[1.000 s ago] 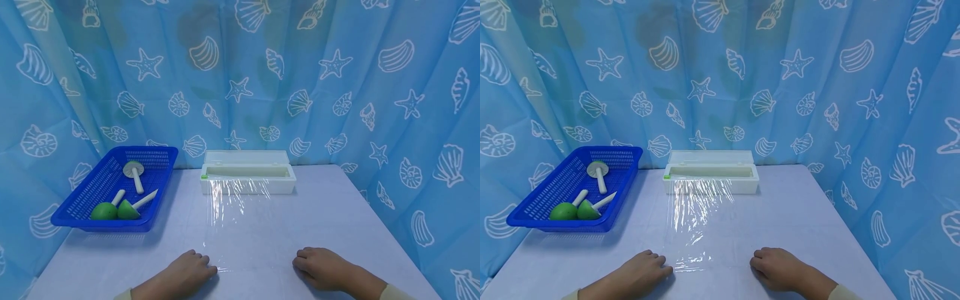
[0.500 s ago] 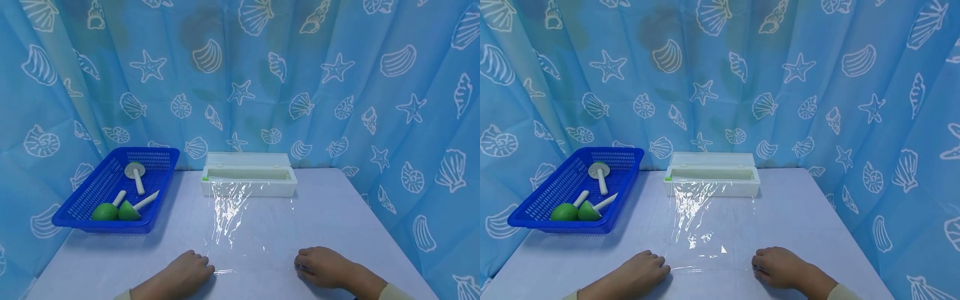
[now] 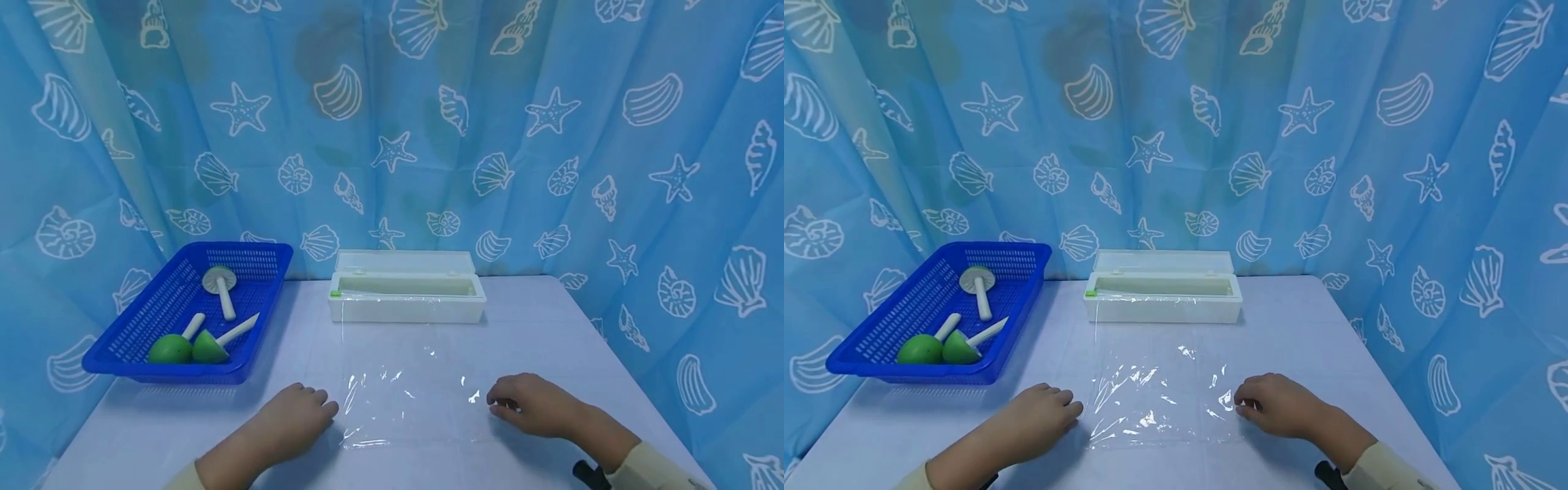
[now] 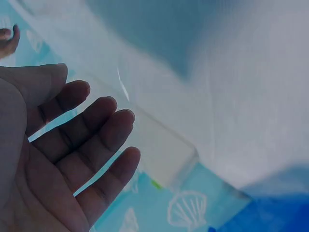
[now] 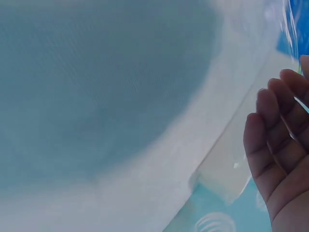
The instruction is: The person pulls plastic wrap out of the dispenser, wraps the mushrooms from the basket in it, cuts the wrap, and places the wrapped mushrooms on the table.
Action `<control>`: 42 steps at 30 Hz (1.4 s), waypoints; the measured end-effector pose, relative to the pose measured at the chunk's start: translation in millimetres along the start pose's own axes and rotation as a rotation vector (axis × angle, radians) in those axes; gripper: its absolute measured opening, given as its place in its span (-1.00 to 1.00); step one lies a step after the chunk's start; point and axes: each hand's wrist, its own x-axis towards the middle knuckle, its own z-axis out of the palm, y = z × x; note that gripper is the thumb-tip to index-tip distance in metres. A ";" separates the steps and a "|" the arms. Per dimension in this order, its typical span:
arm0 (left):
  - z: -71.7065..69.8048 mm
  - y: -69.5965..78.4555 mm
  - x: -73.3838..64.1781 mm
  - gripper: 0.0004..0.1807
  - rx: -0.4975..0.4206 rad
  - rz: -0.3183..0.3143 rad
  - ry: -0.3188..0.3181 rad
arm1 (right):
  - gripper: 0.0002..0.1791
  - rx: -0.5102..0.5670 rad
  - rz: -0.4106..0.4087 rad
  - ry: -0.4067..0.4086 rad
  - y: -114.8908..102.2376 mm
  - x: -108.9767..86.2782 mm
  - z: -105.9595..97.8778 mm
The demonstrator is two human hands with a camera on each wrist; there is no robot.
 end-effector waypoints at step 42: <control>-66.3 -211.0 -43.3 -0.61 -0.455 -0.540 0.067 | -0.59 0.720 0.234 0.601 93.7 143.0 -45.9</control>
